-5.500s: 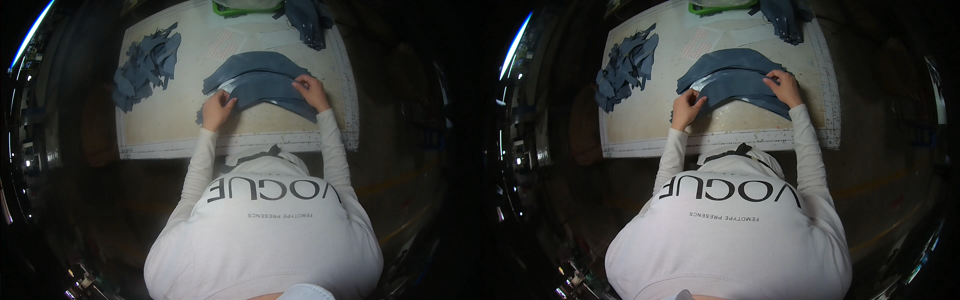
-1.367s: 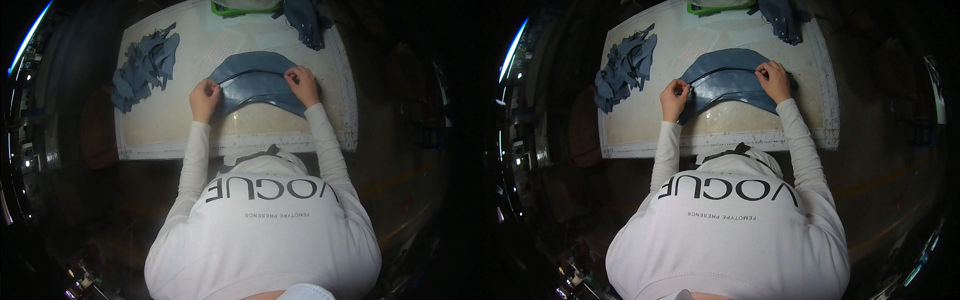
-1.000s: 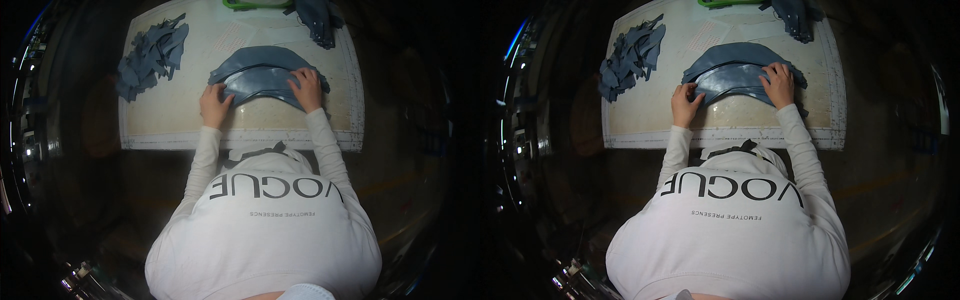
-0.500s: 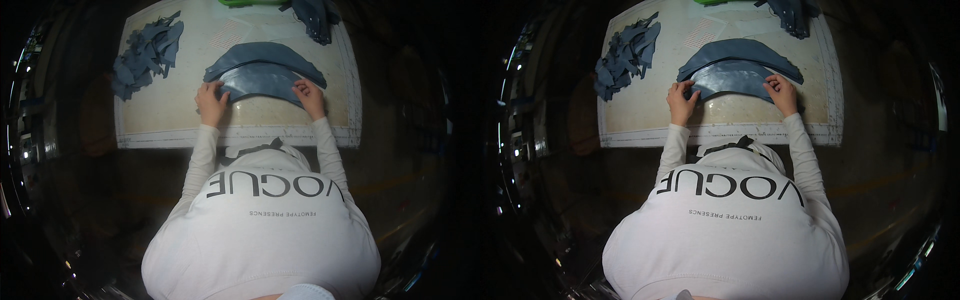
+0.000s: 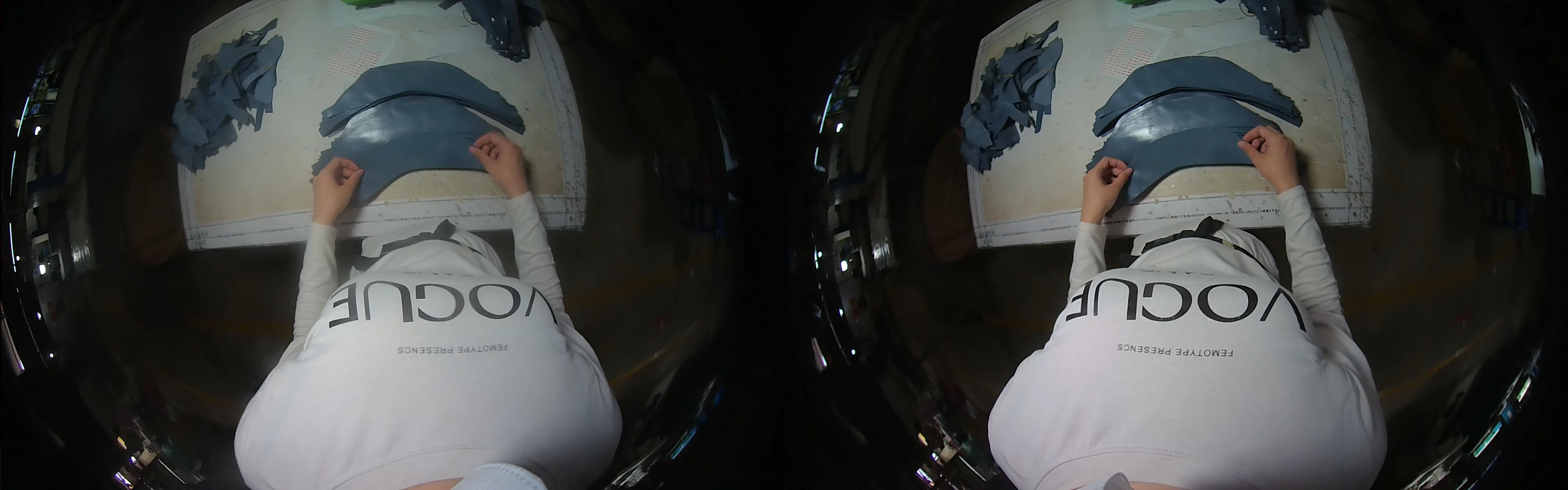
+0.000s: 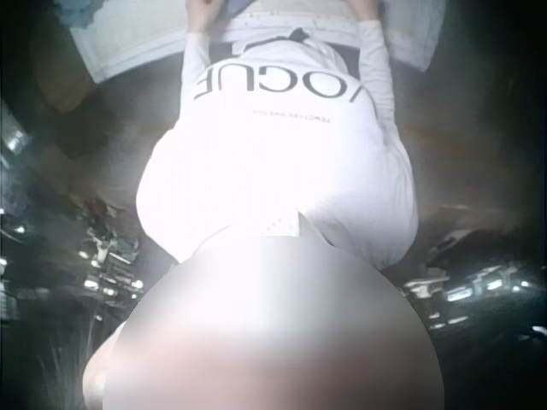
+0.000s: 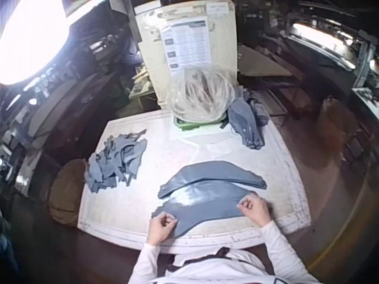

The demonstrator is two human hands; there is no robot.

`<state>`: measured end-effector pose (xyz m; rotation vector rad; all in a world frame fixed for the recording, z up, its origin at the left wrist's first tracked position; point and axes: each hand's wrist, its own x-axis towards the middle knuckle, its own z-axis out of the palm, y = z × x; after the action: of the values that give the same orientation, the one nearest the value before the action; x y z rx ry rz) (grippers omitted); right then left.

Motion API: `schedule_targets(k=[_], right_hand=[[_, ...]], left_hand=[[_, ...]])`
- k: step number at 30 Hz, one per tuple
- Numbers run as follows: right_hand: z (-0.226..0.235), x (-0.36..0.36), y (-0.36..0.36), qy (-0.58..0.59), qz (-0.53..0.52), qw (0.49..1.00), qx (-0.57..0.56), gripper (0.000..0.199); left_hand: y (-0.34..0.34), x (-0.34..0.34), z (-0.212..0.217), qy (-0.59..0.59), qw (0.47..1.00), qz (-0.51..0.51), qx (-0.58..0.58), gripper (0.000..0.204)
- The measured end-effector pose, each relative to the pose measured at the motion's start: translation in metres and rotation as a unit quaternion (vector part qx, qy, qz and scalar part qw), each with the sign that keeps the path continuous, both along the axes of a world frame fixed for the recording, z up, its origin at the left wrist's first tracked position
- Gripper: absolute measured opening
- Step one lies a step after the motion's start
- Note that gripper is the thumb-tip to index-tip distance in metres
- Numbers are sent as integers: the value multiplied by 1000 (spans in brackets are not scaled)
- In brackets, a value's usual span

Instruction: The person walks to a work table and begins stacking gray fabric pieces. They repeatedly pick up individual pieces, align them, and place them into a growing stack on the table. The task continues with consistent hand movements and no tools used.

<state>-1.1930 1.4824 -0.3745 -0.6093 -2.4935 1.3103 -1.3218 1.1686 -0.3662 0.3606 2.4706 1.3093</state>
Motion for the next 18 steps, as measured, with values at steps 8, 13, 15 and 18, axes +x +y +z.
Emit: schedule_targets(k=[8, 13, 15, 18], right_hand=[[14, -3, 10, 31, 26, 999, -11, 14], [14, -40, 18, 62, 10, 998, 28, 15], [10, -51, 18, 75, 4, 996, 57, 15], [8, -58, 17, 58, 12, 992, 108, 16]], left_hand=[[-3, 1, 26, 2, 999, -24, 47, 8], [16, -19, 20, 90, 993, 28, 67, 8], [21, -28, 13, 118, 989, 37, 80, 10], [21, -32, 5, 128, 990, 50, 33, 12]])
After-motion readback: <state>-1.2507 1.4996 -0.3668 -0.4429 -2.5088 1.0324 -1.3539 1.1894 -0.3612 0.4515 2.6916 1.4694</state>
